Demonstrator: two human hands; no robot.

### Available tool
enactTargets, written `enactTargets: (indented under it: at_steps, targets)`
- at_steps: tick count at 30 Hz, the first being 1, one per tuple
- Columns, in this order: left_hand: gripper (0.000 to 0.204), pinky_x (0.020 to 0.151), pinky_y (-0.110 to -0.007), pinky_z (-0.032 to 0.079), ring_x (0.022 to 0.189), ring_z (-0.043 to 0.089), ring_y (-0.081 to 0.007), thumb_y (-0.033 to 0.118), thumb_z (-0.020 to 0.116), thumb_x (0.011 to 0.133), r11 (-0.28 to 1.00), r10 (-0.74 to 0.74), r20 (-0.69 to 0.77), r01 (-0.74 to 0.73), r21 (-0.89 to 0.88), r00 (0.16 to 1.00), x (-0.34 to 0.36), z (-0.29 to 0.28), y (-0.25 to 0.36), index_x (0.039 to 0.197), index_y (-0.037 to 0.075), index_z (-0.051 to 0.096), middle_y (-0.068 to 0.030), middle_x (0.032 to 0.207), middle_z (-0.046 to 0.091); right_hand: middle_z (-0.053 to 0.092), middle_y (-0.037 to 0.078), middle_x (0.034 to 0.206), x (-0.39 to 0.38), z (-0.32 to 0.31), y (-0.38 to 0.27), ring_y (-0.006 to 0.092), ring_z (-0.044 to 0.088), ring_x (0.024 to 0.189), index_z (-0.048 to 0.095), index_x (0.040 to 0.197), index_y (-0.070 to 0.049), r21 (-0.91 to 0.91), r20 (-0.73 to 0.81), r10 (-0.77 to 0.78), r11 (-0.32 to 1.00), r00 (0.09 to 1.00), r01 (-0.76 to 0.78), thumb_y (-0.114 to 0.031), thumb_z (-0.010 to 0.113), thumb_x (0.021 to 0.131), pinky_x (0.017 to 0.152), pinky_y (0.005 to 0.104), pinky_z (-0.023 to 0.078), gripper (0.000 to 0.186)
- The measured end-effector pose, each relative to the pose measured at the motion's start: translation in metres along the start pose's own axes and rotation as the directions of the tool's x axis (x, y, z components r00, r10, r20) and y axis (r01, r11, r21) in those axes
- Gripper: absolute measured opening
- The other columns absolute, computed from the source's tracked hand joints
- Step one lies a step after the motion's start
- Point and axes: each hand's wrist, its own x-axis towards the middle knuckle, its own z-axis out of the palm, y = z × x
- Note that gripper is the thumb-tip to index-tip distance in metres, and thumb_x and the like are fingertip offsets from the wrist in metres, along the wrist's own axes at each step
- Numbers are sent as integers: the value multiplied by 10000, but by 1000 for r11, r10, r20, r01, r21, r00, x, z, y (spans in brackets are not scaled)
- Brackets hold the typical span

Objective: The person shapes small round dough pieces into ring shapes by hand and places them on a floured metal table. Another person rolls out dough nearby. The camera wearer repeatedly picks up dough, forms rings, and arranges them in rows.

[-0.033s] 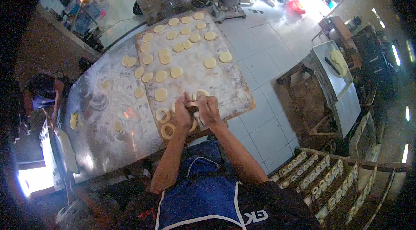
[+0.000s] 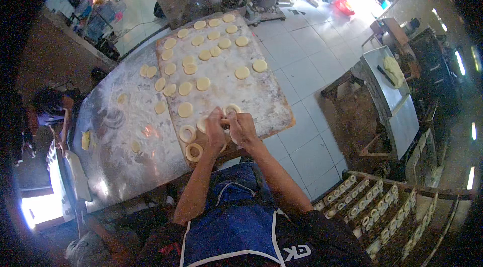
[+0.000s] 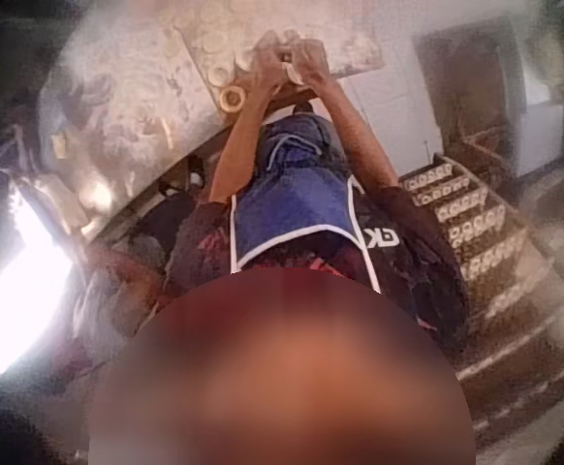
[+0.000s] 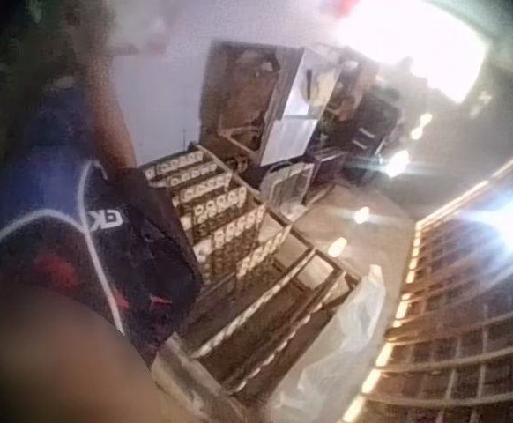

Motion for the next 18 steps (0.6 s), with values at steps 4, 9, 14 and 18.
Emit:
enactTargets:
  at_steps: [4, 9, 14, 18]
  targets:
    - [185, 648, -348, 494, 731, 585, -231, 214, 483, 947, 725, -218, 247, 326, -607, 944, -4, 28, -12, 821, 82, 516, -82, 818, 588, 556, 172, 623, -14, -35, 17, 318, 555, 527, 589, 817, 40, -192, 46, -315, 928, 948, 318, -323, 452, 970, 496, 428, 433, 417]
    - [300, 652, -394, 477, 714, 592, -291, 249, 426, 979, 845, 398, 103, -408, 347, 912, -8, 57, -16, 818, 10, 508, -128, 775, 581, 617, 151, 723, -21, -60, 35, 277, 586, 603, 589, 824, 20, -132, -116, -397, 915, 910, 382, -196, 558, 886, 548, 401, 460, 227]
    - [306, 745, -458, 475, 843, 611, -371, 268, 477, 953, 973, -230, 263, 222, 60, 937, 0, 73, 6, 1000, -15, 585, -218, 888, 636, 647, 190, 793, -30, -97, 33, 290, 661, 724, 580, 1072, 2, -152, -45, -24, 988, 999, 17, -136, 693, 775, 664, 415, 524, 346]
    - [282, 788, -479, 465, 872, 590, -389, 257, 483, 948, 760, -46, 285, -152, 632, 957, 13, 91, 17, 950, -5, 585, -219, 857, 610, 658, 226, 876, -32, -112, 34, 385, 655, 866, 578, 1115, -3, -490, -269, 62, 850, 961, -193, -202, 742, 754, 768, 476, 522, 444]
